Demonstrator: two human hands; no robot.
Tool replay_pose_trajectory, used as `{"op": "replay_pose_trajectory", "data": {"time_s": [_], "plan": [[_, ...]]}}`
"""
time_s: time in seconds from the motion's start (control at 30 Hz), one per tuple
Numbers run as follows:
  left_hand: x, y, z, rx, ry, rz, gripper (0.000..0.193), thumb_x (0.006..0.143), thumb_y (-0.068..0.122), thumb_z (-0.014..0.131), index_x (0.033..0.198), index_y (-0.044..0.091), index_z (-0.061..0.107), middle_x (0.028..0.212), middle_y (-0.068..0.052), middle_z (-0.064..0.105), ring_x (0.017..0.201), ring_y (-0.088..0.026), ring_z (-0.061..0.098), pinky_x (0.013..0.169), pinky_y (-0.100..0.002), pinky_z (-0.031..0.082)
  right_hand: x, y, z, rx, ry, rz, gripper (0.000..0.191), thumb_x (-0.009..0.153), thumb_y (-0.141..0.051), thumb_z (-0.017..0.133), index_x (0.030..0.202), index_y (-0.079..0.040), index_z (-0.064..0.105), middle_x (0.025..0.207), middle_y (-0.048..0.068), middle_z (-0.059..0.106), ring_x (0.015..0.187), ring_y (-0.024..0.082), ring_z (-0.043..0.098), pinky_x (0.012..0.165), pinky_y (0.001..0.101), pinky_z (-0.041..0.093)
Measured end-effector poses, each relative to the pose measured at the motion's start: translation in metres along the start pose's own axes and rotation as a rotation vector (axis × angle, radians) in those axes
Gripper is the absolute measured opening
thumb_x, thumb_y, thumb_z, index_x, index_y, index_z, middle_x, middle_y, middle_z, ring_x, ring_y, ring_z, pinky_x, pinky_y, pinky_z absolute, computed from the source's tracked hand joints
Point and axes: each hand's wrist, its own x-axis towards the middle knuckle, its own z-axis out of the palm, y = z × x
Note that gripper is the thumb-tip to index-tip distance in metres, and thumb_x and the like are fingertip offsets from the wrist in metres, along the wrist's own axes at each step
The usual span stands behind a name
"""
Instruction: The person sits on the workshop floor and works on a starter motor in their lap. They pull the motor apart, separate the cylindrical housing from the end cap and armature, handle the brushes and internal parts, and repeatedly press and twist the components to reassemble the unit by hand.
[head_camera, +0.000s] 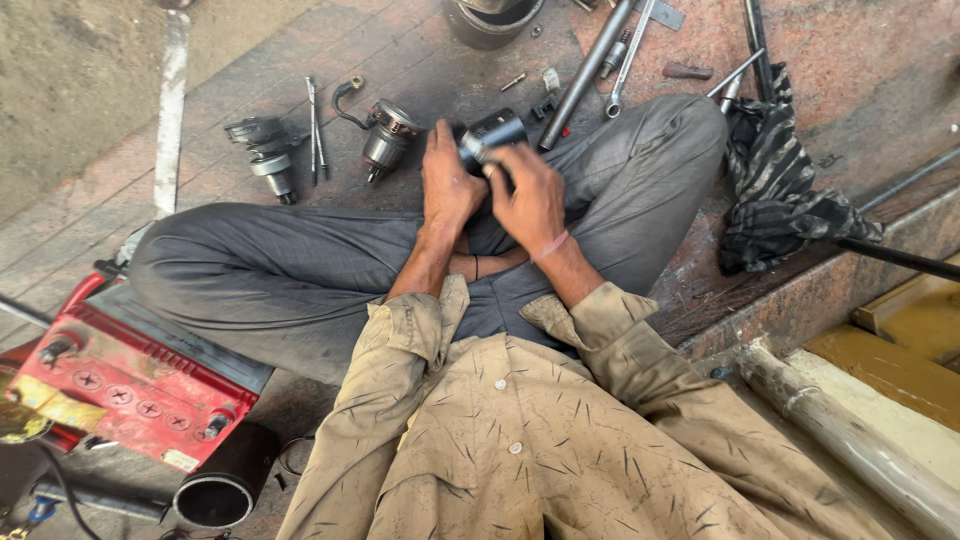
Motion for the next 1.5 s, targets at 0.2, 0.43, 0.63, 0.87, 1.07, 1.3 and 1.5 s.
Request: {"op": "replay_pose_trajectory", "data": {"time_s": [0.2,0.43,0.63,0.87,1.07,1.3,1.5], "plan": [[-0.001,-0.001,0.001,-0.010,-0.028,-0.001,0.072,0.058,-0.001,0.081,0.125,-0.004,0.053,0.118,-0.027,0.062,0.111,-0.048,0.063,0.093,-0.048,0.054,0.000,0.005,0.001,-0.094,0.060,0.134,0.014,0.095,-0.007,0.069,0.109,-0.006,0.066,0.102,0.014,0.070,0.092,0.037,0.070,0.077,0.0456,0.053],[-0.002,0.000,0.000,-0.003,-0.025,0.000,0.077,0.054,0.001,0.086,0.124,-0.004,0.053,0.121,-0.027,0.058,0.112,-0.048,0.061,0.094,-0.048,0.054,-0.001,0.004,-0.002,-0.174,0.120,0.191,0.016,0.095,-0.006,0.069,0.111,-0.008,0.068,0.103,0.014,0.070,0.092,0.037,0.070,0.078,0.0460,0.053],[-0.002,0.005,-0.002,0.066,-0.034,0.036,0.074,0.064,0.000,0.086,0.128,-0.007,0.049,0.121,-0.029,0.054,0.113,-0.051,0.057,0.095,-0.051,0.052,-0.003,0.004,-0.003,-0.077,-0.028,0.079,0.020,0.091,-0.006,0.070,0.111,-0.005,0.068,0.102,0.016,0.069,0.090,0.039,0.069,0.075,0.0465,0.052],[-0.003,0.007,-0.004,0.169,-0.057,0.027,0.076,0.058,-0.003,0.080,0.128,-0.006,0.051,0.120,-0.026,0.053,0.112,-0.048,0.057,0.097,-0.049,0.051,0.001,0.005,-0.002,-0.110,0.033,0.124,0.019,0.092,-0.006,0.072,0.110,-0.007,0.066,0.101,0.013,0.070,0.089,0.035,0.070,0.075,0.0436,0.053],[-0.005,0.006,-0.004,0.231,-0.032,0.029,0.073,0.059,-0.007,0.074,0.128,-0.004,0.054,0.122,-0.025,0.052,0.110,-0.046,0.056,0.095,-0.049,0.050,-0.001,0.001,-0.013,-0.089,0.046,0.113,0.017,0.094,-0.006,0.072,0.110,-0.008,0.069,0.097,0.012,0.070,0.086,0.033,0.071,0.073,0.0419,0.053],[-0.003,0.005,-0.004,0.265,-0.050,0.036,0.078,0.056,-0.008,0.073,0.131,-0.005,0.051,0.122,-0.024,0.050,0.109,-0.045,0.055,0.091,-0.051,0.050,-0.002,-0.004,-0.023,-0.096,-0.006,0.187,0.017,0.092,-0.007,0.074,0.109,-0.007,0.073,0.094,0.013,0.069,0.072,0.034,0.068,0.066,0.0441,0.050],[-0.003,0.004,-0.004,0.273,-0.061,0.036,0.079,0.056,-0.008,0.074,0.131,-0.001,0.052,0.123,-0.024,0.049,0.111,-0.045,0.054,0.090,-0.051,0.050,-0.003,0.000,-0.017,-0.116,0.008,0.139,0.020,0.091,-0.004,0.074,0.110,-0.006,0.074,0.095,0.014,0.068,0.077,0.035,0.068,0.068,0.0432,0.051]]}}
